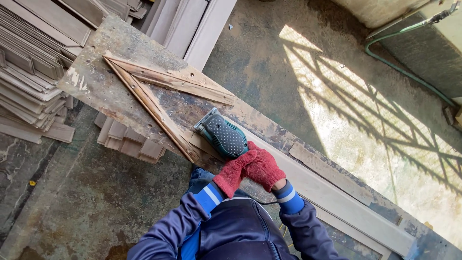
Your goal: Sanding a long piece of wood using a power orbital sander and manual sandpaper.
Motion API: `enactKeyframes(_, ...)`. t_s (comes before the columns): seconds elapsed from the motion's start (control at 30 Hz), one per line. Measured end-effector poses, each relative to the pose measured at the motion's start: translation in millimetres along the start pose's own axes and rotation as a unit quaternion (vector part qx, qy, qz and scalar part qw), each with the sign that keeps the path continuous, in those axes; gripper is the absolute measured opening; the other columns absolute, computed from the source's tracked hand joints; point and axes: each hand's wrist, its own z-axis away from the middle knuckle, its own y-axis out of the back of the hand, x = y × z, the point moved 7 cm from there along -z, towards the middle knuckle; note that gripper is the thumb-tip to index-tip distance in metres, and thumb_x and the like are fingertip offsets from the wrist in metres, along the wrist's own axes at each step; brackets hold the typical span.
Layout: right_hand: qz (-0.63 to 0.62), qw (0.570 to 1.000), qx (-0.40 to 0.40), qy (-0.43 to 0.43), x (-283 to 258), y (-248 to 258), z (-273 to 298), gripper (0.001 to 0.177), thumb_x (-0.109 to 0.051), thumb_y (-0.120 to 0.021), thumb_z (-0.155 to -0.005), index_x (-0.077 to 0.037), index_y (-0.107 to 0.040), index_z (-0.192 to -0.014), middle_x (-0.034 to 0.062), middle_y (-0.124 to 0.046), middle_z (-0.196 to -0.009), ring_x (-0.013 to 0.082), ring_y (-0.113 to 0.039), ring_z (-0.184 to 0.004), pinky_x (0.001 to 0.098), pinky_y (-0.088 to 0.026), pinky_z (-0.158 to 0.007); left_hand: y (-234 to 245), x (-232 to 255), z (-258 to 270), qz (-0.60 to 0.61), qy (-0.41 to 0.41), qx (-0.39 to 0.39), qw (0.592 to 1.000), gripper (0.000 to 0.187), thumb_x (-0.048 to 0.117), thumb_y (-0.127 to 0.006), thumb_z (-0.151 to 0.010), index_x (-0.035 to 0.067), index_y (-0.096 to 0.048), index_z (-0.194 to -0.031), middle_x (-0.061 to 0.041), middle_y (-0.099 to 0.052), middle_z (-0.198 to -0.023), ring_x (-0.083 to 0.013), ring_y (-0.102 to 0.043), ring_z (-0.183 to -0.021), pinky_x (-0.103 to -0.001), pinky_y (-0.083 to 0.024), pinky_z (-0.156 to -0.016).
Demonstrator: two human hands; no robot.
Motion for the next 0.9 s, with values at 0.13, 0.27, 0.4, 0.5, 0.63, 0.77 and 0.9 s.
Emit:
enactKeyframes(0.13, 0.026, 0.999, 0.015, -0.022, -14.1, 10.8, 12.5, 0.043, -0.04, -0.06, -0.083, -0.017, -0.061, -0.119, 0.0205, -0.074, -0.107, 0.0457, -0.068, -0.111, 0.0565, -0.055, -0.097, -1.8, 41.6, 41.3, -0.149, 0.046, 0.027, 0.987, 0.085, 0.052, -0.099, -0.066, 0.007, -0.07, -0.131, -0.015, -0.076, -0.11, -0.0263, -0.077, -0.099, -0.036, -0.063, -0.088)
enactKeyframes(0.27, -0.02, 0.997, 0.016, -0.068, 2.7, 11.1, 13.4, 0.064, -0.054, -0.075, -0.072, -0.016, -0.061, -0.121, 0.0198, -0.073, -0.112, 0.0435, -0.066, -0.117, 0.0561, -0.053, -0.102, 67.1, 91.6, 58.2, -0.454, -0.012, 0.12, 0.883, 0.034, 0.055, -0.076, -0.083, 0.024, -0.071, -0.095, -0.003, -0.069, -0.085, -0.0208, -0.064, -0.081, -0.034, -0.052, -0.07)
enactKeyframes(0.4, -0.075, 0.991, 0.04, -0.099, -0.6, 23.7, 23.6, 0.068, -0.051, -0.084, -0.069, -0.009, -0.061, -0.116, 0.0251, -0.071, -0.114, 0.046, -0.065, -0.119, 0.057, -0.052, -0.103, 102.2, 131.9, 22.9, -0.71, -0.177, 0.246, 0.635, 0.025, 0.055, -0.063, -0.088, 0.037, -0.074, -0.103, 0.001, -0.075, -0.1, -0.0274, -0.072, -0.102, -0.044, -0.06, -0.086)
enactKeyframes(0.5, -0.089, 0.988, 0.056, -0.113, 14.5, 16.1, 24.0, 0.065, -0.049, -0.087, -0.068, -0.01, -0.062, -0.113, 0.0229, -0.073, -0.112, 0.0458, -0.066, -0.118, 0.0569, -0.053, -0.101, 79.7, 157.0, 9.9, -0.762, -0.36, 0.255, 0.474, 0.02, 0.046, -0.068, -0.092, 0.028, -0.074, -0.094, -0.002, -0.07, -0.086, -0.0242, -0.072, -0.087, -0.042, -0.061, -0.076)
enactKeyframes(0.63, -0.098, 0.985, 0.063, -0.131, 32.9, 0.6, 35.9, 0.068, -0.054, -0.088, -0.066, -0.012, -0.061, -0.112, 0.0214, -0.072, -0.111, 0.0445, -0.066, -0.117, 0.0567, -0.054, -0.1, 49.4, 173.5, 1.2, -0.826, -0.232, 0.227, 0.462, 0.033, 0.053, -0.066, -0.092, 0.022, -0.078, -0.087, -0.004, -0.073, -0.08, -0.026, -0.076, -0.083, -0.042, -0.061, -0.071)
enactKeyframes(0.77, -0.146, 0.966, 0.1, -0.187, 70.1, -9.6, 47.9, 0.075, -0.061, -0.094, -0.058, -0.017, -0.063, -0.11, 0.0164, -0.074, -0.104, 0.0375, -0.07, -0.11, 0.0495, -0.057, -0.094, 69.6, 173.1, -17.4, -0.799, -0.176, 0.225, 0.53, 0.037, 0.057, -0.069, -0.087, 0.022, -0.079, -0.084, -0.011, -0.075, -0.085, -0.0347, -0.075, -0.093, -0.049, -0.06, -0.077)
enactKeyframes(0.9, -0.227, 0.936, 0.157, -0.219, 125.4, -14.8, 61.4, 0.072, -0.056, -0.098, -0.055, -0.019, -0.065, -0.106, 0.0126, -0.074, -0.086, 0.0305, -0.075, -0.081, 0.0442, -0.059, -0.079, 81.5, 172.3, -36.9, -0.807, -0.138, 0.217, 0.531, 0.036, 0.059, -0.069, -0.084, 0.025, -0.081, -0.086, -0.011, -0.077, -0.087, -0.0355, -0.076, -0.095, -0.05, -0.06, -0.077)
